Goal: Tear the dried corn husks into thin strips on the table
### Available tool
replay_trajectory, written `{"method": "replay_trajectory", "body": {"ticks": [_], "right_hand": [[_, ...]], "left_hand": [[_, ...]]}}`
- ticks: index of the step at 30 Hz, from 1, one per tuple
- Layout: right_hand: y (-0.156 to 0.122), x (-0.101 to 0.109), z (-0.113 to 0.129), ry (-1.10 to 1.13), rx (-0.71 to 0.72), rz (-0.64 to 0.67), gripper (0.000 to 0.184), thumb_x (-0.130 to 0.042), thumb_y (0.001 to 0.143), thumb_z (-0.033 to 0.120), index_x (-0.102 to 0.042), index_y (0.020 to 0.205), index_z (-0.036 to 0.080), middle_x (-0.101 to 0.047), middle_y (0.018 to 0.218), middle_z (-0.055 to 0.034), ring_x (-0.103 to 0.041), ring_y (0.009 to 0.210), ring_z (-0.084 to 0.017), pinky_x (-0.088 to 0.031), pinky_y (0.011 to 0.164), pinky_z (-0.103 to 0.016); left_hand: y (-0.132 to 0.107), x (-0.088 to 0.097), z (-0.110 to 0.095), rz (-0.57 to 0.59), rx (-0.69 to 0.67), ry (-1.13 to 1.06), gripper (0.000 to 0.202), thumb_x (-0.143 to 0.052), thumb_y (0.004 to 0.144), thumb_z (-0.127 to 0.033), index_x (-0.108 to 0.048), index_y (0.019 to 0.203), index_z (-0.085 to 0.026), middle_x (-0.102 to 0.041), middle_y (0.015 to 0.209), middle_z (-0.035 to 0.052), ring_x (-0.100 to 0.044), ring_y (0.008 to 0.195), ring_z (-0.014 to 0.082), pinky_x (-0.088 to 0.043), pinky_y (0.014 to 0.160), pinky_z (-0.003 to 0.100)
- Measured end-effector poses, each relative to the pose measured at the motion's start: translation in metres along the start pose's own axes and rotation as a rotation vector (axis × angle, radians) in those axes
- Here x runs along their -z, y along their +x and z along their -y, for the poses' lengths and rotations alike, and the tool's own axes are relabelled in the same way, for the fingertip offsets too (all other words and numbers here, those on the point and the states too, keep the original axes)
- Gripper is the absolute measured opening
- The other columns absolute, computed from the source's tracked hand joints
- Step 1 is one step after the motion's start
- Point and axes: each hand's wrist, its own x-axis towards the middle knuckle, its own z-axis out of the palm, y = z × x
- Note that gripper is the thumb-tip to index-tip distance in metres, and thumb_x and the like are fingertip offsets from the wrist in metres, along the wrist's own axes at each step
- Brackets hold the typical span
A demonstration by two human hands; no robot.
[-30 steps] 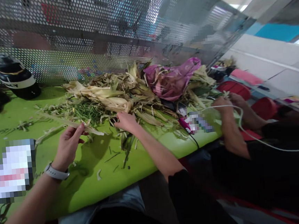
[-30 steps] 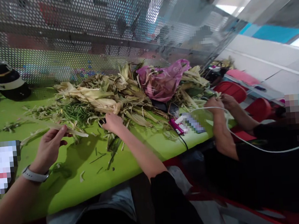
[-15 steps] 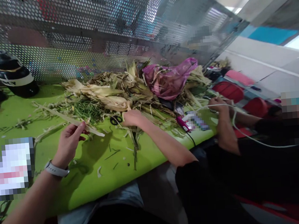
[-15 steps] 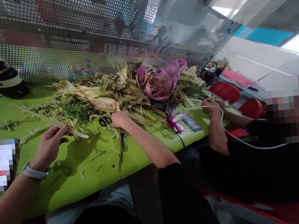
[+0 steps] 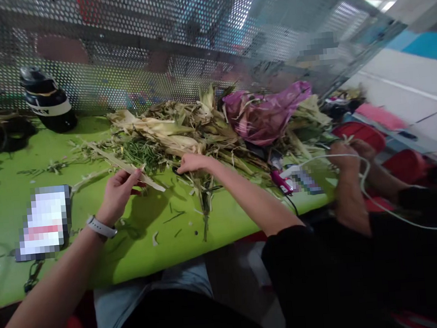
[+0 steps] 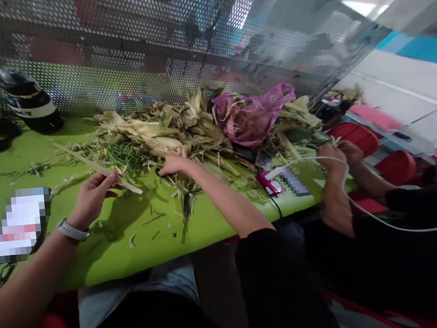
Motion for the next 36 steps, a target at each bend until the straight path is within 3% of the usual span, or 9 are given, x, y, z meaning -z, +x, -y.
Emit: {"method": "replay_trajectory", "body": {"ticks": [3, 5, 11, 14, 19, 23, 27, 36], "right_hand": [[-0.018, 0.002, -0.020, 0.280, 0.010, 0.072, 0.019, -0.064, 0.073, 0.030, -0.058, 0.065, 0.014, -0.058, 0.053, -0.0005, -0.039, 0.042, -0.006, -0.033, 0.041, -0.019], [-0.037, -0.005, -0.034, 0.449, 0.023, 0.085, 0.020, -0.064, 0.073, 0.033, -0.059, 0.072, 0.014, -0.062, 0.060, -0.0019, -0.036, 0.041, -0.004, -0.032, 0.038, -0.018], [-0.103, -0.057, -0.066, 0.840, 0.026, 0.115, 0.036, -0.067, 0.069, 0.050, -0.053, 0.072, 0.017, -0.062, 0.063, -0.0003, -0.033, 0.037, -0.002, -0.027, 0.032, -0.016], [-0.122, -0.080, -0.067, 1.190, 0.002, 0.167, 0.049, -0.078, 0.061, 0.057, -0.051, 0.072, 0.017, -0.058, 0.058, 0.0037, -0.033, 0.035, -0.001, -0.027, 0.032, -0.016], [-0.122, -0.092, -0.045, 1.080, 0.206, 0.216, 0.067, -0.077, 0.055, 0.071, -0.054, 0.083, 0.015, -0.063, 0.072, -0.0005, -0.050, 0.047, -0.005, -0.040, 0.040, -0.018], [-0.116, -0.094, -0.022, 0.972, 0.260, 0.232, 0.062, -0.079, 0.060, 0.063, -0.049, 0.090, 0.017, -0.059, 0.075, 0.0022, -0.049, 0.050, -0.005, -0.039, 0.041, -0.017], [-0.107, -0.100, -0.004, 0.923, 0.272, 0.149, 0.050, -0.077, 0.068, 0.052, -0.047, 0.090, 0.020, -0.052, 0.074, 0.0053, -0.047, 0.050, -0.005, -0.035, 0.038, -0.016], [-0.092, -0.102, 0.022, 1.007, 0.321, -0.044, 0.049, -0.078, 0.068, 0.052, -0.044, 0.084, 0.020, -0.045, 0.072, 0.0054, -0.042, 0.057, -0.007, -0.035, 0.047, -0.020]], "left_hand": [[0.001, 0.001, 0.000, -0.016, 0.009, -0.071, 0.029, -0.076, 0.075, -0.043, -0.070, 0.082, -0.016, -0.073, 0.085, 0.0059, -0.069, 0.067, 0.0139, -0.049, 0.052, 0.020], [0.001, 0.002, -0.001, -0.030, 0.023, -0.123, 0.028, -0.078, 0.073, -0.041, -0.071, 0.082, -0.016, -0.073, 0.085, 0.0060, -0.069, 0.067, 0.0138, -0.050, 0.053, 0.020], [0.000, 0.002, -0.004, -0.036, 0.049, -0.245, 0.026, -0.084, 0.067, -0.035, -0.074, 0.084, -0.018, -0.074, 0.086, 0.0048, -0.070, 0.074, 0.0137, -0.050, 0.057, 0.018], [0.000, 0.000, -0.004, -0.055, 0.059, -0.256, 0.024, -0.085, 0.066, -0.033, -0.075, 0.082, -0.018, -0.074, 0.084, 0.0051, -0.069, 0.073, 0.0144, -0.050, 0.055, 0.019], [0.002, -0.001, 0.000, -0.152, 0.050, -0.301, 0.023, -0.085, 0.065, -0.032, -0.075, 0.080, -0.017, -0.074, 0.080, 0.0050, -0.070, 0.075, 0.0158, -0.053, 0.059, 0.020], [0.003, -0.001, 0.002, -0.210, -0.014, -0.317, 0.023, -0.084, 0.066, -0.029, -0.074, 0.081, -0.015, -0.074, 0.079, 0.0044, -0.072, 0.078, 0.0166, -0.055, 0.063, 0.022], [0.000, -0.005, 0.000, -0.194, -0.096, -0.330, 0.022, -0.083, 0.068, -0.029, -0.068, 0.079, -0.016, -0.074, 0.078, 0.0024, -0.073, 0.077, 0.0171, -0.057, 0.067, 0.025], [-0.010, -0.016, -0.001, -0.137, -0.115, -0.298, 0.027, -0.083, 0.069, -0.027, -0.059, 0.073, -0.017, -0.074, 0.082, 0.0017, -0.074, 0.078, 0.0176, -0.059, 0.069, 0.027]]}}
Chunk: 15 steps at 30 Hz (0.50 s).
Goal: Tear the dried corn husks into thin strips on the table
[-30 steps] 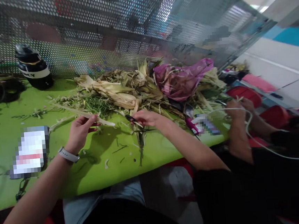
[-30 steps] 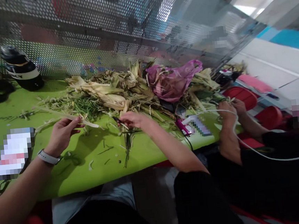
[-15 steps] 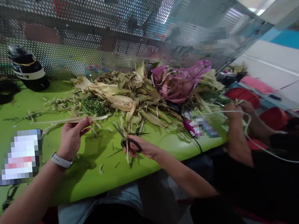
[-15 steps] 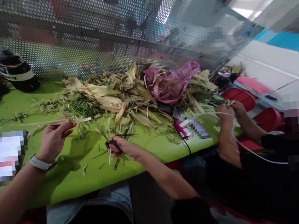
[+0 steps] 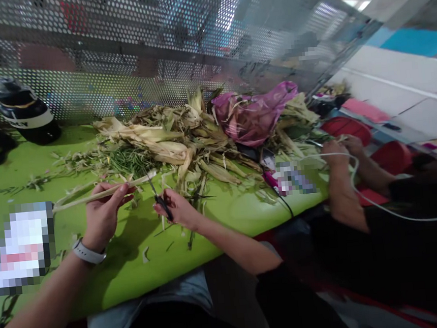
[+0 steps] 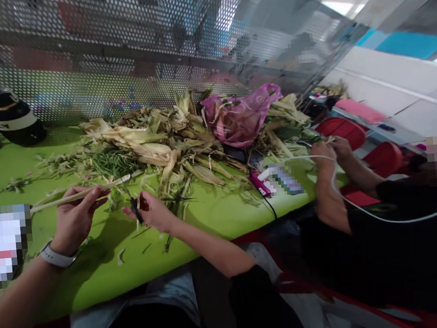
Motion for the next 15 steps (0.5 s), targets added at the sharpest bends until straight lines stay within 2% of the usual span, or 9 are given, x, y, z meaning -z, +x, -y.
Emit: {"method": "replay_trajectory", "body": {"ticks": [5, 10, 15], "right_hand": [[0.002, -0.003, -0.009, 0.070, 0.076, -0.034, 0.046, -0.078, 0.069, 0.048, -0.044, 0.080, 0.020, -0.041, 0.068, 0.0071, -0.038, 0.059, -0.007, -0.031, 0.053, -0.021], [0.004, -0.005, -0.016, 0.113, 0.076, -0.071, 0.047, -0.080, 0.067, 0.048, -0.044, 0.080, 0.020, -0.041, 0.068, 0.0065, -0.040, 0.060, -0.008, -0.031, 0.054, -0.022], [0.003, -0.006, -0.022, 0.131, 0.122, -0.115, 0.047, -0.079, 0.068, 0.047, -0.042, 0.077, 0.021, -0.041, 0.067, 0.0065, -0.038, 0.058, -0.008, -0.031, 0.053, -0.022]], "left_hand": [[0.002, 0.001, 0.000, 0.002, 0.039, -0.022, 0.029, -0.084, 0.068, -0.029, -0.058, 0.072, -0.018, -0.073, 0.081, 0.0006, -0.073, 0.078, 0.0177, -0.059, 0.068, 0.027], [0.006, 0.003, 0.001, -0.024, 0.124, -0.060, 0.023, -0.082, 0.069, -0.030, -0.068, 0.083, -0.017, -0.073, 0.081, 0.0010, -0.073, 0.079, 0.0169, -0.057, 0.065, 0.024], [0.006, 0.002, 0.004, -0.069, 0.149, -0.048, 0.026, -0.084, 0.066, -0.031, -0.072, 0.084, -0.016, -0.073, 0.078, 0.0029, -0.072, 0.074, 0.0167, -0.056, 0.061, 0.023]]}}
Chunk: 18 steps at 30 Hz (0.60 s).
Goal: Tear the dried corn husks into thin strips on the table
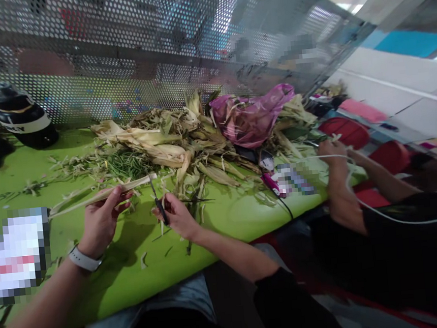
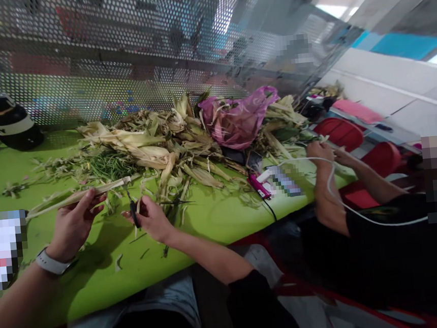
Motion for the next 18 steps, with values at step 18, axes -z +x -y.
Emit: {"method": "replay_trajectory", "body": {"ticks": [18], "right_hand": [[0.003, 0.013, 0.027, -0.020, 0.080, -0.088, 0.052, -0.082, 0.066, 0.041, -0.043, 0.095, 0.023, -0.061, 0.082, 0.0022, -0.057, 0.059, -0.010, -0.052, 0.055, -0.025]], "left_hand": [[0.000, 0.009, -0.012, 0.388, 0.095, 0.266, 0.020, -0.082, 0.068, -0.032, -0.078, 0.083, -0.019, -0.071, 0.075, 0.0046, -0.060, 0.061, 0.0132, -0.050, 0.058, 0.023]]}}
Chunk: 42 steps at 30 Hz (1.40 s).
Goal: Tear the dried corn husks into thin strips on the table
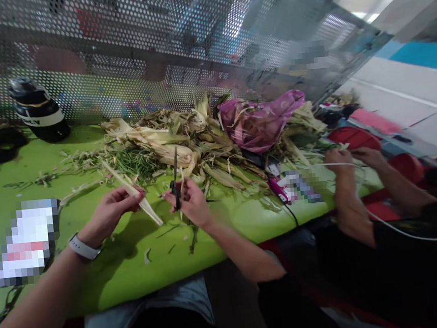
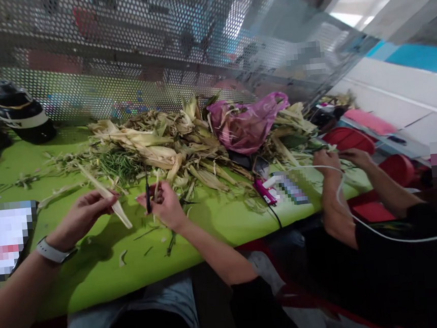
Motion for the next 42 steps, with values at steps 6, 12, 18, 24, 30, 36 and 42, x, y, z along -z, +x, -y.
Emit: {"method": "replay_trajectory", "body": {"ticks": [6, 12, 18, 24, 30, 36, 42], "right_hand": [[0.027, -0.010, 0.015, -0.027, 0.019, 0.138, 0.066, -0.083, 0.063, 0.038, -0.039, 0.111, 0.026, -0.061, 0.085, 0.0029, -0.056, 0.057, -0.009, -0.050, 0.050, -0.022], [0.041, -0.007, 0.013, -0.075, -0.083, 0.239, 0.060, -0.084, 0.061, 0.043, -0.045, 0.104, 0.023, -0.049, 0.069, 0.0075, -0.046, 0.051, -0.006, -0.037, 0.045, -0.018], [0.039, 0.027, 0.028, -0.287, -0.104, 0.391, 0.048, -0.079, 0.070, 0.043, -0.052, 0.104, 0.021, -0.054, 0.077, 0.0034, -0.052, 0.067, -0.010, -0.041, 0.060, -0.022], [0.045, 0.041, 0.039, -0.516, -0.072, 0.540, 0.047, -0.077, 0.070, 0.048, -0.056, 0.099, 0.018, -0.050, 0.071, 0.0047, -0.045, 0.062, -0.009, -0.033, 0.055, -0.021], [0.043, 0.036, 0.037, -0.488, -0.050, 0.535, 0.048, -0.077, 0.070, 0.052, -0.057, 0.095, 0.017, -0.047, 0.068, 0.0057, -0.042, 0.061, -0.009, -0.030, 0.055, -0.021], [0.045, 0.038, 0.030, -0.452, -0.063, 0.470, 0.051, -0.078, 0.066, 0.057, -0.056, 0.090, 0.017, -0.045, 0.062, 0.0074, -0.039, 0.054, -0.007, -0.028, 0.051, -0.020], [0.059, 0.049, 0.023, -0.859, -0.023, 0.184, 0.055, -0.075, 0.069, 0.058, -0.059, 0.106, 0.021, -0.056, 0.065, 0.0042, -0.049, 0.057, -0.012, -0.032, 0.056, -0.023]], "left_hand": [[-0.002, -0.003, 0.002, 0.116, 0.007, 0.219, 0.028, -0.068, 0.079, -0.048, -0.077, 0.074, -0.022, -0.068, 0.069, 0.0058, -0.059, 0.064, 0.0199, -0.050, 0.063, 0.029], [-0.002, -0.002, -0.007, 0.113, -0.075, 0.283, 0.044, -0.056, 0.086, -0.054, -0.066, 0.059, -0.022, -0.060, 0.059, 0.0050, -0.054, 0.056, 0.0180, -0.047, 0.057, 0.028], [0.000, 0.003, -0.006, -0.059, -0.084, 0.246, 0.029, -0.061, 0.085, -0.049, -0.071, 0.088, -0.022, -0.047, 0.050, -0.0019, -0.041, 0.042, 0.0131, -0.034, 0.040, 0.023], [0.000, 0.007, -0.005, 0.014, 0.002, 0.272, 0.032, -0.062, 0.084, -0.050, -0.073, 0.090, -0.021, -0.033, 0.049, -0.0044, -0.027, 0.041, 0.0095, -0.016, 0.038, 0.021], [0.000, 0.011, 0.002, 0.083, 0.077, 0.327, 0.036, -0.062, 0.083, -0.054, -0.075, 0.092, -0.021, -0.029, 0.048, -0.0050, -0.027, 0.040, 0.0091, -0.014, 0.039, 0.020], [0.000, 0.011, -0.001, 0.078, 0.084, 0.313, 0.035, -0.063, 0.083, -0.052, -0.075, 0.093, -0.021, -0.030, 0.047, -0.0052, -0.026, 0.041, 0.0090, -0.013, 0.039, 0.022], [0.003, 0.007, -0.002, 0.003, -0.069, 0.230, 0.030, -0.062, 0.087, -0.045, -0.074, 0.085, -0.017, -0.052, 0.056, -0.0007, -0.046, 0.055, 0.0124, -0.037, 0.054, 0.024]]}}
